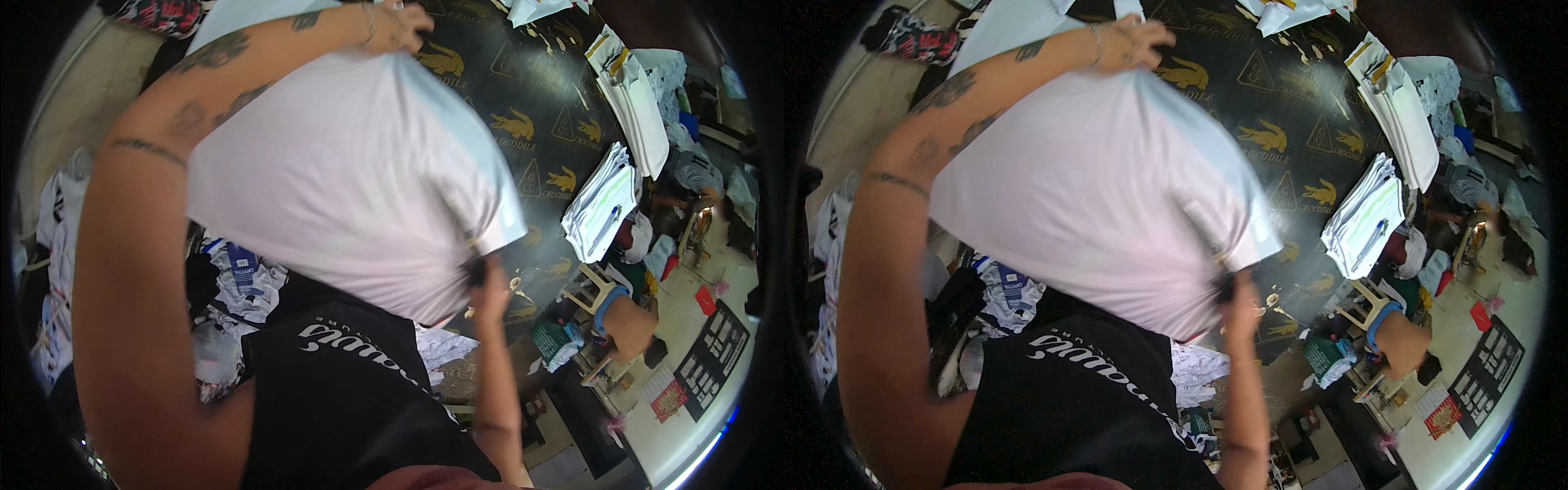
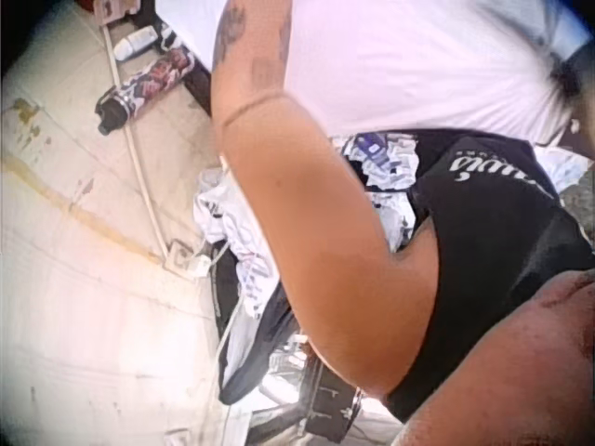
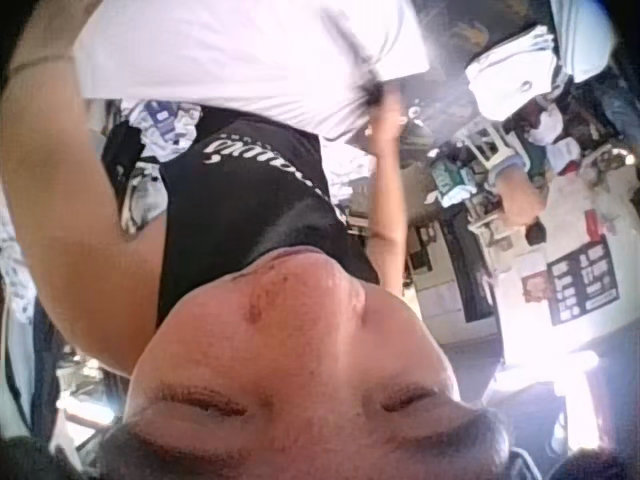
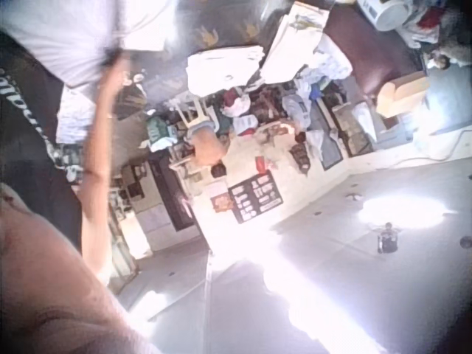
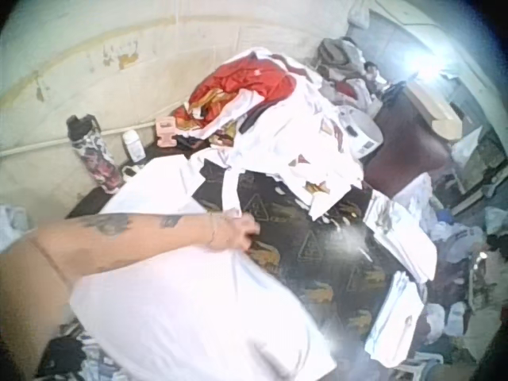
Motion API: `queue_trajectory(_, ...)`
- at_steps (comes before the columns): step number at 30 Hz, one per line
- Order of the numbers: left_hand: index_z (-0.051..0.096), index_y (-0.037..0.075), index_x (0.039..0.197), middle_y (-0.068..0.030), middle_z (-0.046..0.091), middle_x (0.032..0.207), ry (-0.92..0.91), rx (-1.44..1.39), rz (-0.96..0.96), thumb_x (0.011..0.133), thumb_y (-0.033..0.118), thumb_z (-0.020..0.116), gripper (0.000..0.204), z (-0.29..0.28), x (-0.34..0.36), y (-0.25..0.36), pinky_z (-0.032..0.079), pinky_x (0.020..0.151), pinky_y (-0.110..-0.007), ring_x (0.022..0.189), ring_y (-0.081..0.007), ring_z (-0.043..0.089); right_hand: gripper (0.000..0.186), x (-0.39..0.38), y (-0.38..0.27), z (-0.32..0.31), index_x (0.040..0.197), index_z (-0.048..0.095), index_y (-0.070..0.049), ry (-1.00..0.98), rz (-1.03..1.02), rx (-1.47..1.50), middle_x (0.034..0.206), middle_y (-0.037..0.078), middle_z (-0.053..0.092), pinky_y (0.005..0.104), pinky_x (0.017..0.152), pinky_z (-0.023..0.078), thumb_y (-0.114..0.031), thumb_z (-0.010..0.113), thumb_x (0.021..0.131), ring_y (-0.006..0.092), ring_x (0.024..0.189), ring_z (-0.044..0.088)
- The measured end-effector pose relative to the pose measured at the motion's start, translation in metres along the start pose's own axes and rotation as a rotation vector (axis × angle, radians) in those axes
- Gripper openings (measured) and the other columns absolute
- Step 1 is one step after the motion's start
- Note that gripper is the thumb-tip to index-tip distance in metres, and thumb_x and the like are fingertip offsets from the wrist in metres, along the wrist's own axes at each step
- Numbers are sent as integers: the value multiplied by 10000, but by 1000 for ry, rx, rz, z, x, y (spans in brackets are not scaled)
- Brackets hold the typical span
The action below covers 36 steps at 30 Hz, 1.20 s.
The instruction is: The person uses shears to cut a large white sheet of fabric on a worktable, then places a red and white jersey on top and trims the edges. The person repeats this process with additional sheets and jerseys, stacking the cut pieces.
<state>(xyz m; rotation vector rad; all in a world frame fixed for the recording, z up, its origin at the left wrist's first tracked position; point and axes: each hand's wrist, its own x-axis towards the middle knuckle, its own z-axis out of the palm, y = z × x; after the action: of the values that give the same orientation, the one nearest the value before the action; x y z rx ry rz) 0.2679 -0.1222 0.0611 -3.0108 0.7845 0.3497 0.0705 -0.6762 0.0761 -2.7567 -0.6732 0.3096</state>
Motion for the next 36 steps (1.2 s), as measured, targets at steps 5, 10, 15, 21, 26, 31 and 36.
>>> queue_trajectory(5,613,153,1406,-229,481,1537,754,107,-750,997,242,580,419,7,-1,-18,378,1075,-665,1400,-407,448,597,111,90,-126,1456,577,-26,242,132,-277,1206,240,725,488,925,559,-60,732,880,409,1091,707)
queue_trajectory(10,631,-15,1286,-247,645,1189,925,-347,-239,998,111,587,318,51,-79,168,507,1007,-493,1167,-388,629,590,11,89,-129,1437,523,0,-77,160,334,963,39,667,337,729,528,-158,806,944,168,789,601)
queue_trajectory(15,718,124,1263,-175,631,1389,313,-490,-10,809,20,720,466,59,-222,387,442,1123,-500,1281,-358,601,718,-130,110,-96,1480,467,-45,-930,296,901,1206,45,592,301,855,481,-314,843,931,142,1063,560)
queue_trajectory(21,758,78,1180,-124,672,1247,595,-743,-516,848,65,757,332,87,-232,478,472,1041,-444,1198,-311,622,714,-135,53,-29,1418,496,-41,-1117,172,924,1018,36,612,288,733,475,-413,841,916,126,854,568)
queue_trajectory(26,784,147,1171,-14,681,989,748,-372,-635,839,75,761,340,105,-206,503,487,881,-385,946,-239,624,735,-109,4,6,1212,686,34,-876,125,646,838,56,691,314,693,495,-520,917,788,156,769,623)
queue_trajectory(31,803,151,1114,-19,684,979,822,-418,-666,825,57,757,307,102,-217,510,482,894,-392,945,-242,633,818,-92,-20,-6,1268,669,78,-919,94,627,952,147,751,322,760,532,-533,916,782,187,855,677)
queue_trajectory(36,802,148,1140,-28,674,951,824,-524,-669,838,24,736,333,103,-217,516,475,905,-407,941,-255,633,754,-71,-51,1,1112,726,109,-899,111,641,967,167,748,337,782,544,-535,922,774,201,881,690)
